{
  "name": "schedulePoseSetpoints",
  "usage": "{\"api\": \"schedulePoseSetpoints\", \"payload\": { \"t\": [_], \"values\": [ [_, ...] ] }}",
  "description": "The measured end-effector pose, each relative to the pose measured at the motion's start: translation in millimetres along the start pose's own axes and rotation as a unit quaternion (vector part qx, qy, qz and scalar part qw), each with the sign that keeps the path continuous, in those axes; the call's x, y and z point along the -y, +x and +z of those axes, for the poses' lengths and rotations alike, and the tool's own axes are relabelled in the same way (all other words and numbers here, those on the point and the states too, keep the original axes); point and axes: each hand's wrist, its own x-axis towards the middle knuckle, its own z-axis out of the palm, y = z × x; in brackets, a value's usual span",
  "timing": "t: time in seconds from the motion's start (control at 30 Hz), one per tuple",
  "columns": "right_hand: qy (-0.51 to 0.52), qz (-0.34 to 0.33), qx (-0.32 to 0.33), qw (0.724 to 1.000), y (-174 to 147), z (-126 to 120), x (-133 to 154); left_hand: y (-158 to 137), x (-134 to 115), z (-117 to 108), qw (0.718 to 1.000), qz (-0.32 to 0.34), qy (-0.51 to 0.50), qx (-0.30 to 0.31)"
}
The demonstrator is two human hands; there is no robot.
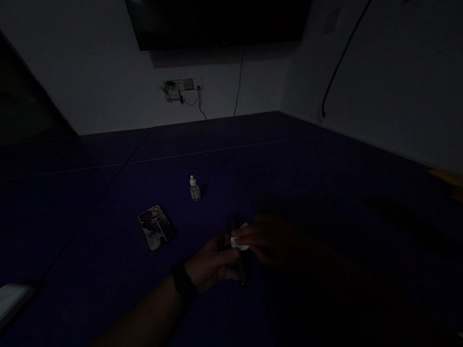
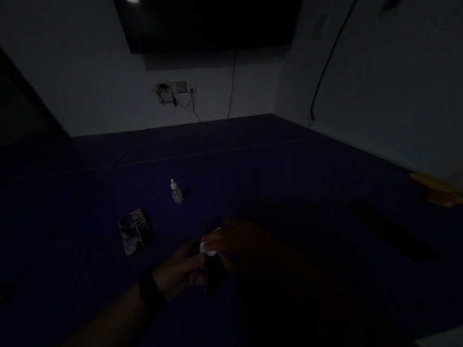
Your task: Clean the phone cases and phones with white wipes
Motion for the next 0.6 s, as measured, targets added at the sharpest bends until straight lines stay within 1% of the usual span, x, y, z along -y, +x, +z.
{"api": "schedulePoseSetpoints", "payload": {
  "t": [0.07, 0.1, 0.17, 0.27, 0.33, 0.47, 0.6],
  "values": [
    [-0.003, -0.013, 0.0, 1.0, 0.6, -0.4, 0.7, -0.3, 0.5, 0.1, 1.0, -0.002, 0.0, 0.001],
    [-0.011, -0.007, -0.003, 1.0, 1.2, 0.7, -0.3, -0.7, 0.5, 0.5, 1.0, -0.004, 0.003, -0.003],
    [-0.041, 0.03, -0.019, 0.999, 2.8, 4.8, -4.7, -1.6, 0.3, 1.4, 1.0, -0.011, 0.014, -0.009],
    [-0.08, 0.105, -0.044, 0.99, 6.1, 11.9, -13.7, -2.9, 0.5, 1.8, 0.999, -0.023, 0.025, -0.006],
    [-0.084, 0.131, -0.049, 0.987, 7.6, 14.9, -18.1, -3.1, 1.3, 1.4, 0.999, -0.02, 0.028, -0.006],
    [-0.081, 0.126, -0.051, 0.987, 6.7, 15.3, -19.0, -1.8, 2.1, 1.0, 1.0, -0.01, 0.023, -0.009],
    [-0.093, 0.098, -0.019, 0.991, 3.6, 12.6, -15.9, -0.1, -1.6, 3.2, 0.999, -0.047, -0.008, -0.015]
  ]
}}
